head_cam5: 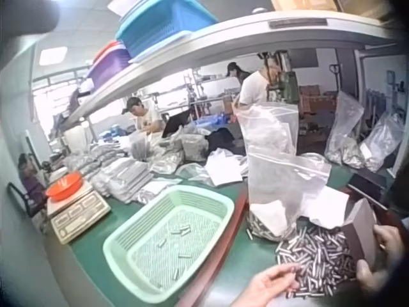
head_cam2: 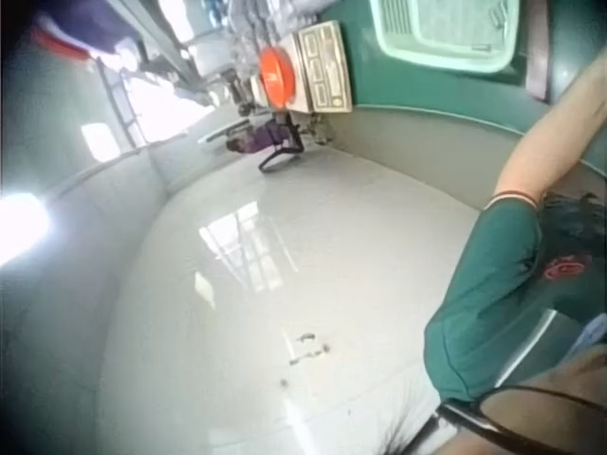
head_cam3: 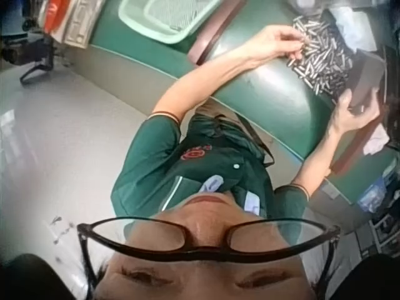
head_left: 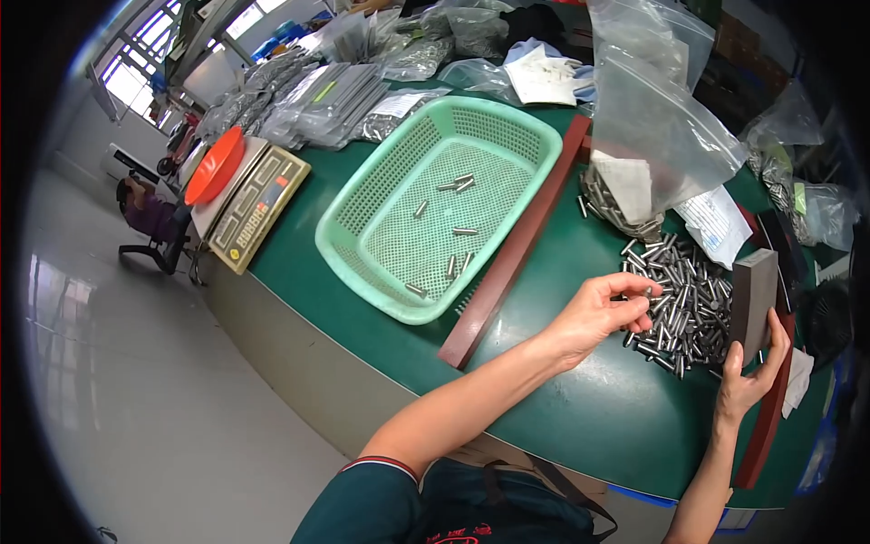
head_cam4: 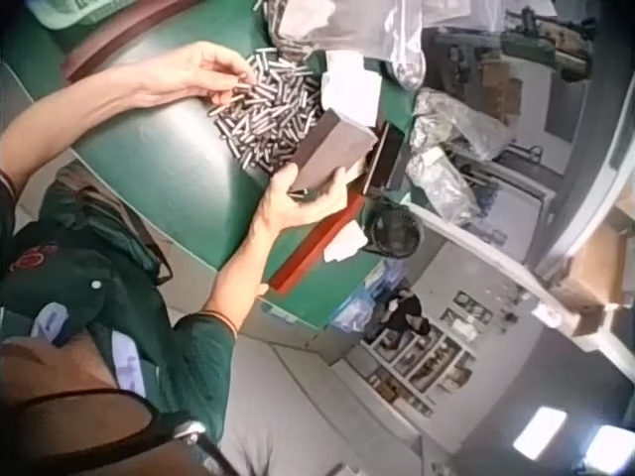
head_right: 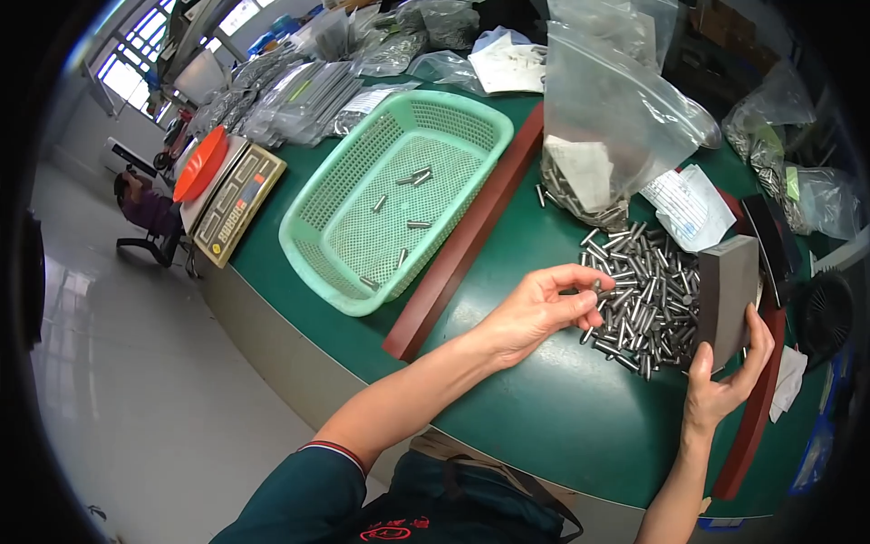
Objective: Inspecting and cleaning small metal bolts or screws at a workbench using a sanding block.
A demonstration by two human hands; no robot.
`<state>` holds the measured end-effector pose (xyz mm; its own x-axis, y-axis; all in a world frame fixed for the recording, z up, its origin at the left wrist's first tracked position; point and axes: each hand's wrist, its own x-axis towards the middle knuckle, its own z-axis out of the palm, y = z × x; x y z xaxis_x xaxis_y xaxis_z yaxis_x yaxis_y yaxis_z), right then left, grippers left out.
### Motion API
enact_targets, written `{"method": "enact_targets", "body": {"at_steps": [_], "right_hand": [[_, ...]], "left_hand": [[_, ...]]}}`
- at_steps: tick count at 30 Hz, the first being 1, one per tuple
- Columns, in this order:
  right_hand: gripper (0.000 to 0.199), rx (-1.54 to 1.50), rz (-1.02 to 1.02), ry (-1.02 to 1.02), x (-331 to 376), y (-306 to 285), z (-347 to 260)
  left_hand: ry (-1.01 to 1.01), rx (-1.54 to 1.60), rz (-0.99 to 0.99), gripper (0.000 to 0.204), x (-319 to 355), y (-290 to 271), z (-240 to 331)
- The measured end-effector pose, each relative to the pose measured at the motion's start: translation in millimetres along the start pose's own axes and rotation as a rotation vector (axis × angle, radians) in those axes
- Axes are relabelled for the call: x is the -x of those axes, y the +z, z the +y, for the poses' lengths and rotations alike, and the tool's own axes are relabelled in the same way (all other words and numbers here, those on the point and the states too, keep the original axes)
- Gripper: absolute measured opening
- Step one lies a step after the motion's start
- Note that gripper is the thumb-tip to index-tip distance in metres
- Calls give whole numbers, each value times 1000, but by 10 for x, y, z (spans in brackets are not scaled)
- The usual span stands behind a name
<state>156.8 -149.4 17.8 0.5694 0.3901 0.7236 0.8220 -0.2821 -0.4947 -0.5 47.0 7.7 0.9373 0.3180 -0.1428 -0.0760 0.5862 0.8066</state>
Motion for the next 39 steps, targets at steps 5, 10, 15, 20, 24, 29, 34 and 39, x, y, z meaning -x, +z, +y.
{"method": "enact_targets", "body": {"at_steps": [5,10,15,20,24,29,34,39], "right_hand": [[56,7,-30,-8,9,22,16],[55,10,-40,-13,21,46,20],[55,23,-27,-7,16,2,3],[56,44,-12,16,-21,-28,-48],[57,-16,-14,-8,-61,94,-132],[59,5,21,-45,-84,-10,-64],[61,-5,26,-41,-77,-4,-74],[61,0,35,-37,-84,-9,-84]], "left_hand": [[-11,11,23,29,3,4,27],[-23,25,30,29,7,-36,16],[-27,28,8,30,-10,-12,-10],[-5,66,20,32,-39,-27,-18],[-34,52,104,33,37,-100,68],[-51,79,56,34,-20,-26,44],[-72,77,64,31,5,-33,53],[-51,58,49,29,-3,-27,34]]}}
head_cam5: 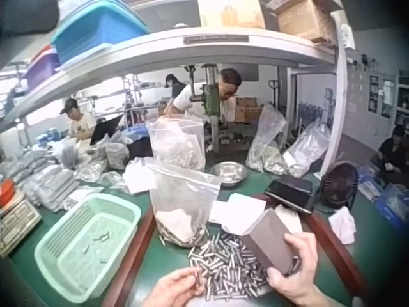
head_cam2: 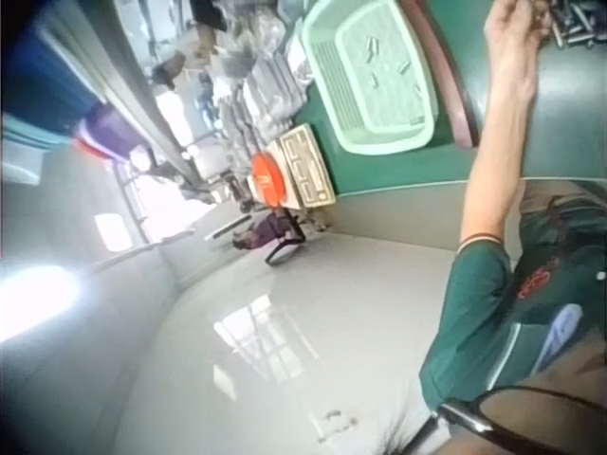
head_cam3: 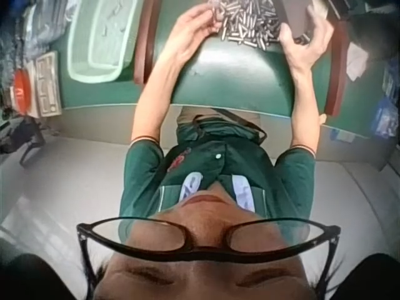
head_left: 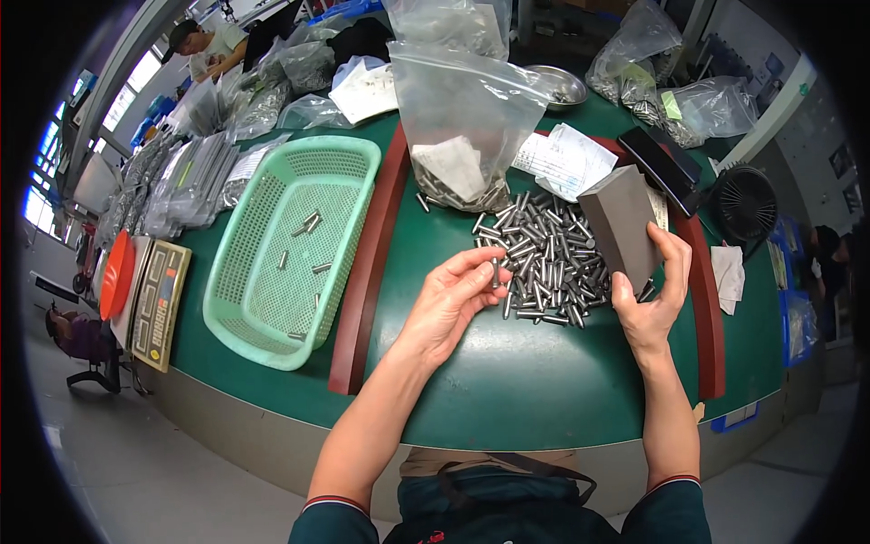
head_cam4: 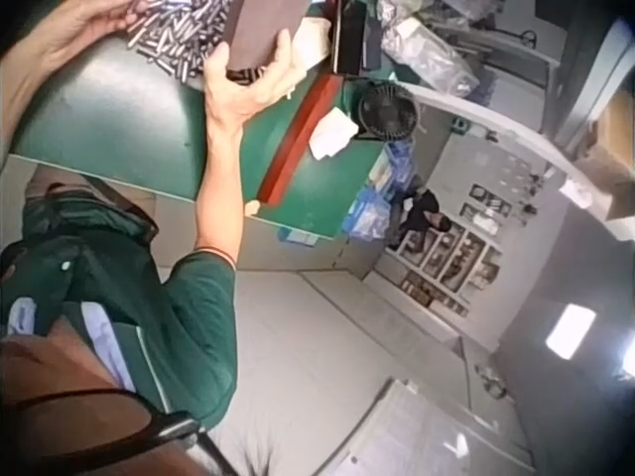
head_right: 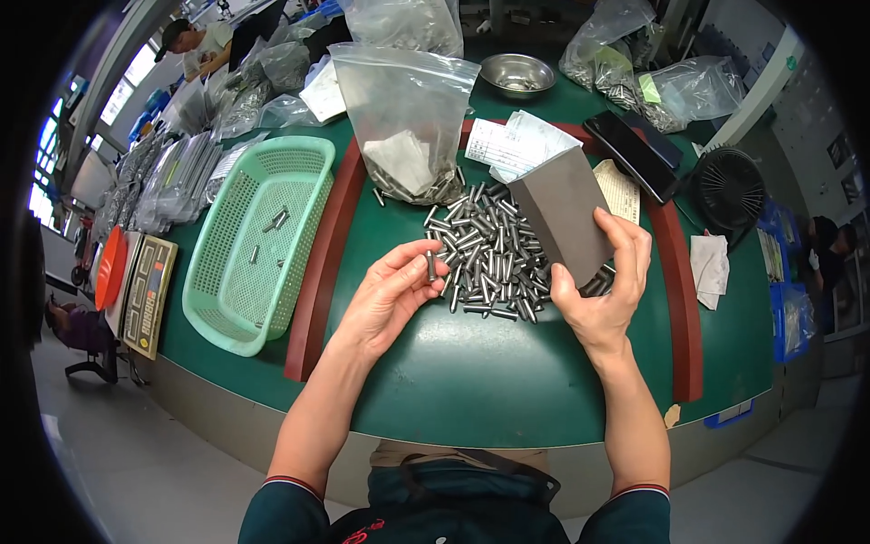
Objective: Inspecting and cleaning small metal bolts or screws at a workbench using a sanding block.
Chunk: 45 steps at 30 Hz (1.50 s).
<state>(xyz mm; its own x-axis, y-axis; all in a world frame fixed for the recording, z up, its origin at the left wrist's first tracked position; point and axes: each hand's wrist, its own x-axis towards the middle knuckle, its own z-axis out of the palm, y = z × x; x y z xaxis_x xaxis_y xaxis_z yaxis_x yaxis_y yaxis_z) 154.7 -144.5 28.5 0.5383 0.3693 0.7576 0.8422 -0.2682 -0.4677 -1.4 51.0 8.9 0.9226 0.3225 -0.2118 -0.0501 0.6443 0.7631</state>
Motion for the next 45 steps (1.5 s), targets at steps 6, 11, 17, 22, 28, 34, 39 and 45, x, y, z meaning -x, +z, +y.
{"method": "enact_targets", "body": {"at_steps": [6,11,17,22,28,34,39,45], "right_hand": [[60,6,2,17,4,6,-5],[60,17,1,20,3,-7,0],[61,5,13,26,5,5,-4],[61,8,16,34,6,-9,-12],[61,10,18,30,1,-6,-13],[62,12,17,28,11,-1,-1],[62,22,12,30,12,-5,1],[63,23,10,31,15,-1,4]], "left_hand": [[72,74,-154,24,4,-18,7],[59,116,-185,20,-2,-11,8],[32,79,-152,23,-3,-37,-6],[29,73,-138,24,-16,-30,-14],[82,-30,-113,25,-13,-31,-20],[93,-97,-106,28,-9,11,-11],[79,-58,-127,28,-18,-25,-12],[72,-50,-131,28,-18,-36,-28]]}}
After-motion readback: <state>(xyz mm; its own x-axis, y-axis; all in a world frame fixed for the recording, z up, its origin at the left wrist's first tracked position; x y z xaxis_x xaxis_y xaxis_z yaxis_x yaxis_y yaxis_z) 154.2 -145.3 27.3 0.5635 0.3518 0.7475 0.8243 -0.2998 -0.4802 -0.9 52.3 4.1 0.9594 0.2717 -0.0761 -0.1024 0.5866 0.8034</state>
